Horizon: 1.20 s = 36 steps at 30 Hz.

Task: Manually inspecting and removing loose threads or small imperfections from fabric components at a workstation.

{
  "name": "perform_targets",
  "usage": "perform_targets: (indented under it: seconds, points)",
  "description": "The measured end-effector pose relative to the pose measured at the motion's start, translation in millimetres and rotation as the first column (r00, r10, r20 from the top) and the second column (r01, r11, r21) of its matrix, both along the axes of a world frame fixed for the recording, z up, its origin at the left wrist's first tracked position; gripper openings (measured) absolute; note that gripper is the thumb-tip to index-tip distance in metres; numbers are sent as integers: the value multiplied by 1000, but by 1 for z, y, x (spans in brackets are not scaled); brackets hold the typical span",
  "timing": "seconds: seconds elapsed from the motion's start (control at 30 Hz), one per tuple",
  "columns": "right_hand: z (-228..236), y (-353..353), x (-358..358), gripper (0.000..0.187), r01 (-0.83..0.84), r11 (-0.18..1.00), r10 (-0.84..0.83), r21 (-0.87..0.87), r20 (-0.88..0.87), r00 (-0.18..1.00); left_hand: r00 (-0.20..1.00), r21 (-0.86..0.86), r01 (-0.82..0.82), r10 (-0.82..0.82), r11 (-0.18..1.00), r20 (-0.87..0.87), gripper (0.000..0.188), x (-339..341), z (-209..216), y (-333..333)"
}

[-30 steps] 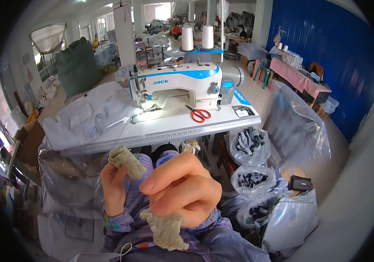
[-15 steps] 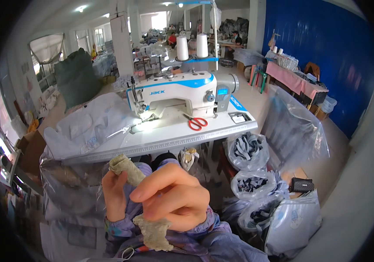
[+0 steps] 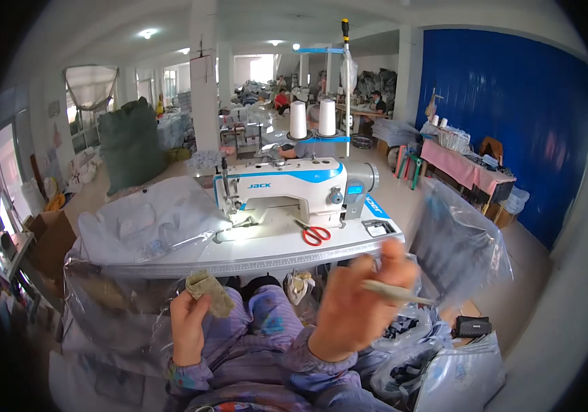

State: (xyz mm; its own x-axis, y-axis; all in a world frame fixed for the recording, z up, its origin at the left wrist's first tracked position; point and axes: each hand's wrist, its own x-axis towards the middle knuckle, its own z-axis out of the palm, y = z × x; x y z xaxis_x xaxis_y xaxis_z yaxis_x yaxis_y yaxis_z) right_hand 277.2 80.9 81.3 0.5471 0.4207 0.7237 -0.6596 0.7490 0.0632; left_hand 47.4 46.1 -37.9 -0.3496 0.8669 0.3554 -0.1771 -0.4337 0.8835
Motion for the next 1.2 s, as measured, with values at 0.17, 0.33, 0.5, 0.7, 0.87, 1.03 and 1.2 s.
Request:
perform_targets:
  seconds: [0.17,0.33,0.5,0.7,0.87,1.03,1.2]
  points:
    - [1,-18,9,17,-114,958,104,263,53,993,1000,-24,-6,6,1000,4,26,0,5,-2]
    - [-16,-7,-25,11,-253,929,104,270,466,879,995,-31,-43,40,999,-91,24,-8,2,6]
    - [-6,-12,-23,5,-361,844,-40,396,718,695,998,-8,-67,67,998,10,22,-8,-2,2]
    - [-5,-34,-35,6,-263,838,-12,478,498,867,999,-15,-15,14,1000,-39,21,-6,1,-2]
    - [11,-47,-33,5,-274,799,-90,535,556,826,997,-28,-71,70,997,-36,23,-6,5,-7]
    - [-5,-33,-35,5,-253,810,-102,529,551,828,997,-63,-64,62,996,-38,24,-10,3,-7]
    - [-12,-14,-23,17,-115,926,-159,359,650,743,999,-3,3,-3,1000,45,24,-7,-1,-3]
